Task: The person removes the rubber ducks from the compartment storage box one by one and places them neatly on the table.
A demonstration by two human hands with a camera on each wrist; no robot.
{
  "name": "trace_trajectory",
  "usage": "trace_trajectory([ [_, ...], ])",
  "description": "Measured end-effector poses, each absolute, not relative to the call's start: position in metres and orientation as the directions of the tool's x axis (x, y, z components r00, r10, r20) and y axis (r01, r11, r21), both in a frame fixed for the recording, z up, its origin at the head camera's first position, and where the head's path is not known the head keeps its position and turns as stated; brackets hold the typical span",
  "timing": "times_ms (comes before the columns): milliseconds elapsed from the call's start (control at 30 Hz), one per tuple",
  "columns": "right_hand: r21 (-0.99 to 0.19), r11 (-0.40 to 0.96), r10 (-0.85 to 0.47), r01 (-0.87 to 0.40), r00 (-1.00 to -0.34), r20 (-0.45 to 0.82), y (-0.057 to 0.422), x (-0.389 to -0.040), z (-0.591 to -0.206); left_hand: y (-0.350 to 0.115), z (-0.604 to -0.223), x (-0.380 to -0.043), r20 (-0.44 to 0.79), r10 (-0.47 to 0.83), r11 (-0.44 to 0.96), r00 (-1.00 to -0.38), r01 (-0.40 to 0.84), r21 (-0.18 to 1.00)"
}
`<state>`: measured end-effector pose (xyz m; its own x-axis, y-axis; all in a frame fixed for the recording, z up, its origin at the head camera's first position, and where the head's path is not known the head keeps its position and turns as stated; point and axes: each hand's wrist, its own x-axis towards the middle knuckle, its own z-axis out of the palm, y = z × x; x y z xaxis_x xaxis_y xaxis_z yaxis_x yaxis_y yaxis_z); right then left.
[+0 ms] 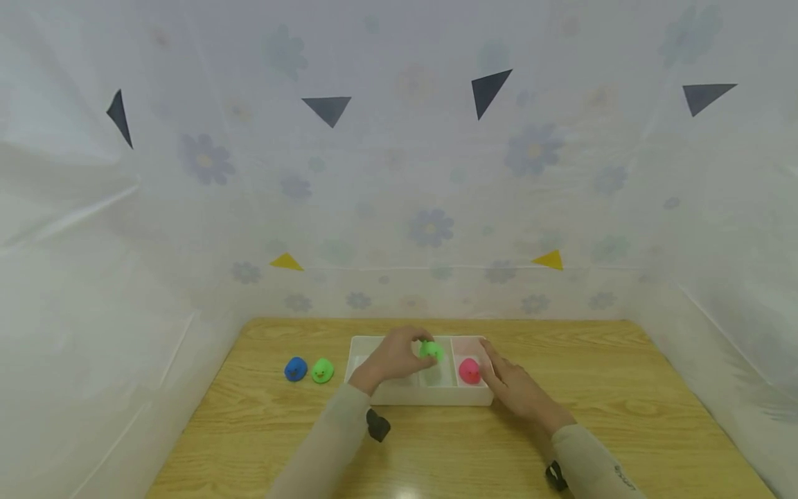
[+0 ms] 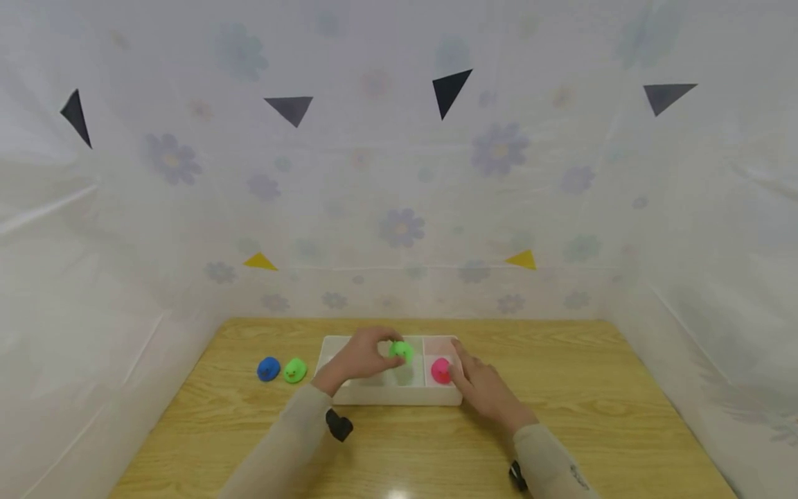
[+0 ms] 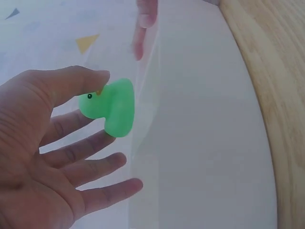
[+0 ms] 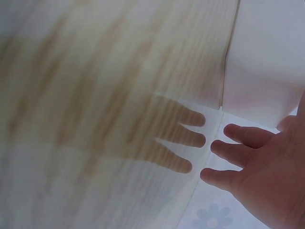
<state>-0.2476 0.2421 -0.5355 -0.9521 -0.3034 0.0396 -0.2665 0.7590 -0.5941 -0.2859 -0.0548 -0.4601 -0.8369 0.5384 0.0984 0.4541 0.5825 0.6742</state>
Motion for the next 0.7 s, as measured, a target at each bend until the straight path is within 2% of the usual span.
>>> trace_trajectory([
  [300, -0.587, 0.756, -0.311, -0.290, -0.948, 0.067, 0.241, -0.248, -0.536, -0.076, -0.465, -0.289, 0.176, 0.526, 0.385, -0.832, 0.418, 0.823],
  [700, -0.579, 0.762, -0.305, -0.288, -0.950, 0.071, 0.241, -0.247, -0.535, -0.108, -0.476, -0.284, 0.143, 0.467, 0.321, -0.872, 0.318, 0.892],
])
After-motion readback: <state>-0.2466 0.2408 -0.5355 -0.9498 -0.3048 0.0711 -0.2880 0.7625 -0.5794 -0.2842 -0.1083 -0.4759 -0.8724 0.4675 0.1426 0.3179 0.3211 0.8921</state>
